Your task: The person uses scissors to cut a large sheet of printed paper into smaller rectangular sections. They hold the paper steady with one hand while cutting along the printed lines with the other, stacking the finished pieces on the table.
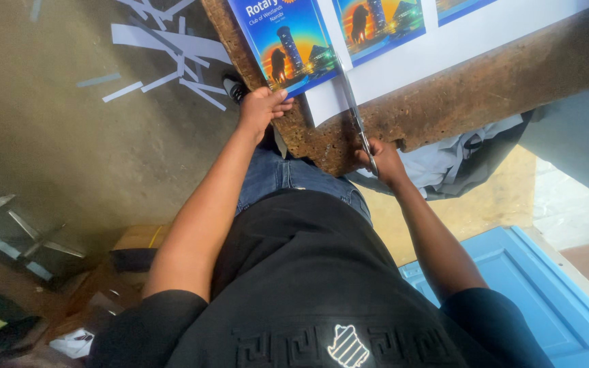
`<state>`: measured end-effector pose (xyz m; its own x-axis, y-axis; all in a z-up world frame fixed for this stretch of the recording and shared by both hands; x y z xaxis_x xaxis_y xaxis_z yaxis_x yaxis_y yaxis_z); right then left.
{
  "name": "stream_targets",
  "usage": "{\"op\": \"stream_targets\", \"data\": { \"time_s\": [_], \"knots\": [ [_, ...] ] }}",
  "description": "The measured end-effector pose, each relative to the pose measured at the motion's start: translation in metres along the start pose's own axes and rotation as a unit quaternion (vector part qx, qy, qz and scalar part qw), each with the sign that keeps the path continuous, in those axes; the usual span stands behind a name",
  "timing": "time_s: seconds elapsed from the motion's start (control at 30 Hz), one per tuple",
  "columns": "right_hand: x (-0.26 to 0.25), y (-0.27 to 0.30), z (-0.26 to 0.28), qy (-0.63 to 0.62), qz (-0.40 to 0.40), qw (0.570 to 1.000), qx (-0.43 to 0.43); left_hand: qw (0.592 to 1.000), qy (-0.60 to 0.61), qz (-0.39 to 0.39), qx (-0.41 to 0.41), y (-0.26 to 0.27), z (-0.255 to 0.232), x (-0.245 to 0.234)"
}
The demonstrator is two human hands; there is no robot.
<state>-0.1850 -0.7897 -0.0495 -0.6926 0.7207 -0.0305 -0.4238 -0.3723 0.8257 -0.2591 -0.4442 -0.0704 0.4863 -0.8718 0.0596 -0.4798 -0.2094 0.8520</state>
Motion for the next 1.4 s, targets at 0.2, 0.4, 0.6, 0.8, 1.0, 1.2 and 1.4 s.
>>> {"op": "stream_targets", "data": {
  "time_s": [0.2, 0.4, 0.6, 0.8, 1.0, 1.2, 1.4],
  "knots": [
    [-0.002, 0.003, 0.007, 0.039, -0.023, 0.999, 0.022, 1.0, 0.002, -0.002, -0.003, -0.003, 0.003, 0.0],
    [0.001, 0.003, 0.013, 0.05, -0.033, 0.998, 0.021, 1.0, 0.001, -0.001, -0.002, 0.002, -0.002, 0.001],
    [0.001, 0.004, 0.014, 0.056, -0.025, 0.998, 0.028, 1.0, -0.001, 0.001, -0.004, 0.002, -0.004, 0.001],
    [0.002, -0.006, 0.023, 0.103, -0.009, 0.995, 0.015, 1.0, 0.003, 0.001, -0.007, 0.004, -0.006, 0.0],
    [0.005, -0.016, 0.014, 0.118, -0.03, 0.992, 0.013, 1.0, 0.001, 0.009, -0.011, 0.003, -0.005, 0.001],
    [0.005, -0.015, 0.017, 0.113, -0.037, 0.993, 0.019, 1.0, 0.005, 0.013, -0.014, 0.0, -0.003, -0.001],
    [0.004, -0.012, 0.028, 0.119, -0.023, 0.993, 0.007, 1.0, 0.009, 0.021, -0.009, 0.008, -0.011, 0.0]
  ]
}}
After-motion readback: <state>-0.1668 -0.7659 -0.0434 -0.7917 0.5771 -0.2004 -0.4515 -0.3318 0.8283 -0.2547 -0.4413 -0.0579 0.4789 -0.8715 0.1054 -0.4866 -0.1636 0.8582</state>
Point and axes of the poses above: each hand's wrist, its own y-axis away from the middle knuckle, its own x-axis out of the palm, z = x × y, the point moved 4 cm from there along -y, towards the middle knuckle, and after that the axes turned 5 degrees about -y, right-handed, at the moved point
